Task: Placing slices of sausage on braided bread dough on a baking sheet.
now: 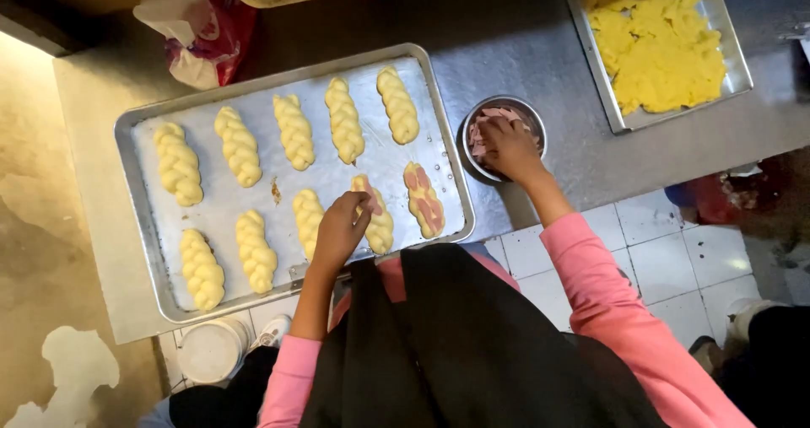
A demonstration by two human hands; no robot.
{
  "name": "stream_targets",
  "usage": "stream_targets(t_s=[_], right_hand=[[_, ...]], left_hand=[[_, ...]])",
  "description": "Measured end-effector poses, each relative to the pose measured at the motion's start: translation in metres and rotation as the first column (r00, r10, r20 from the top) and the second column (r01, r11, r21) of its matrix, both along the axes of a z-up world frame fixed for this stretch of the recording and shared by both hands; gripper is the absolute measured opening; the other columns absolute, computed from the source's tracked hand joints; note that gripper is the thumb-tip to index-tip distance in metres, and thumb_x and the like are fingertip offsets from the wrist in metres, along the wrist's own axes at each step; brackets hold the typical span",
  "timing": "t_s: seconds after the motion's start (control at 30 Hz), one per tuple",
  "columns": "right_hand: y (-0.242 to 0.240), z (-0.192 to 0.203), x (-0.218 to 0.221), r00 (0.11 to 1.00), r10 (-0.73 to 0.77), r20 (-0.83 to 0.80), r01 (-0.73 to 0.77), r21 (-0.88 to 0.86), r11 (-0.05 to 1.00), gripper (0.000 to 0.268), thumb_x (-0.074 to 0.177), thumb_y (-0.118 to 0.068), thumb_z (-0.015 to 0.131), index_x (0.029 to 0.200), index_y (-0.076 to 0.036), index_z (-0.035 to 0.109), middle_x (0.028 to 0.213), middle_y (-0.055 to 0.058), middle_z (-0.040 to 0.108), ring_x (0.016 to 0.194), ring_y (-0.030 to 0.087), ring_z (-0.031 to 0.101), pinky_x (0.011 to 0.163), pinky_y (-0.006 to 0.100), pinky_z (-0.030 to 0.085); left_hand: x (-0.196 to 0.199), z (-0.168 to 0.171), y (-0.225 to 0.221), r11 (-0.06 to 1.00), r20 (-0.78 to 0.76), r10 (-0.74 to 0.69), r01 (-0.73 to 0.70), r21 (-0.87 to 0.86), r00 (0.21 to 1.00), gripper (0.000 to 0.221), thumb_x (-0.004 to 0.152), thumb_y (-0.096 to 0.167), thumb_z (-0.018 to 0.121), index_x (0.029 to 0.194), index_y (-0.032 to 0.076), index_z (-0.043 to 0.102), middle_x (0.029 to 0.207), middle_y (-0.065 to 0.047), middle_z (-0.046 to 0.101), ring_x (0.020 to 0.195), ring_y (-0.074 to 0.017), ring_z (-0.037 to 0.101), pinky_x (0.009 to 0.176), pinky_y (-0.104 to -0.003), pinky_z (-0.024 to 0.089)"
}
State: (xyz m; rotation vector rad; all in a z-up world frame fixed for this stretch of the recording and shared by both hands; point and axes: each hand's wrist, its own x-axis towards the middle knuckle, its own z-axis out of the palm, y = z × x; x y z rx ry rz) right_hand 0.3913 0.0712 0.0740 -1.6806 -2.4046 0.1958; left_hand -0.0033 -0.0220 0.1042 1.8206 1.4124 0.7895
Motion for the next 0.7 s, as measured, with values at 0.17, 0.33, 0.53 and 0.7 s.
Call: stream_targets(t_s=[0.17, 0.33, 0.53, 0.7], right_hand=[[0.004, -0.006, -0.005, 1.0, -0.014, -0.01, 0.014, 0.049, 0.999, 0.071, 0.073, -0.022, 0.082, 0.139, -0.006, 0.061, 0.141, 0.015, 0.054, 0.127, 0.042, 0.049, 0.108, 0.054, 0.04], [0.005, -0.024, -0.005, 0.996, -0.082, -0.019, 0.084, 0.118, 0.989, 0.049, 0.082, -0.022, 0.08, 0.125, -0.003, 0.067, 0.13, 0.018, 0.058, 0.126, 0.044, 0.051, 0.106, 0.053, 0.043], [0.008, -0.036, 0.0, 0.99, -0.128, -0.06, 0.137, 0.192, 0.972, 0.023, 0.094, -0.013, 0.072, 0.114, -0.002, 0.068, 0.128, 0.018, 0.061, 0.12, 0.04, 0.056, 0.102, 0.048, 0.049], [0.016, -0.024, 0.017, 0.965, -0.162, -0.206, 0.202, 0.189, 0.961, 0.01, 0.094, -0.009, 0.07, 0.097, 0.001, 0.071, 0.104, 0.022, 0.068, 0.097, 0.043, 0.065, 0.089, 0.049, 0.053]], left_hand=[[0.0, 0.003, -0.012, 0.995, 0.094, 0.083, -0.077, -0.063, 0.992, 0.022, 0.095, 0.014, 0.066, 0.115, 0.004, 0.066, 0.102, -0.014, 0.069, 0.081, -0.0274, 0.066, 0.073, -0.037, 0.053], [0.002, 0.008, -0.019, 0.983, 0.138, 0.15, -0.132, -0.127, 0.979, 0.021, 0.096, 0.015, 0.067, 0.115, 0.005, 0.068, 0.095, -0.009, 0.07, 0.076, -0.0214, 0.062, 0.07, -0.033, 0.051], [0.002, 0.002, -0.022, 0.981, 0.241, 0.161, -0.128, -0.148, 0.957, 0.02, 0.097, 0.014, 0.067, 0.115, 0.004, 0.068, 0.094, -0.005, 0.071, 0.077, -0.0138, 0.061, 0.069, -0.029, 0.051], [0.002, 0.006, -0.019, 0.967, 0.36, 0.218, -0.151, -0.206, 0.907, 0.019, 0.098, 0.013, 0.067, 0.114, 0.002, 0.067, 0.096, -0.002, 0.072, 0.081, -0.0087, 0.061, 0.075, -0.025, 0.052]])
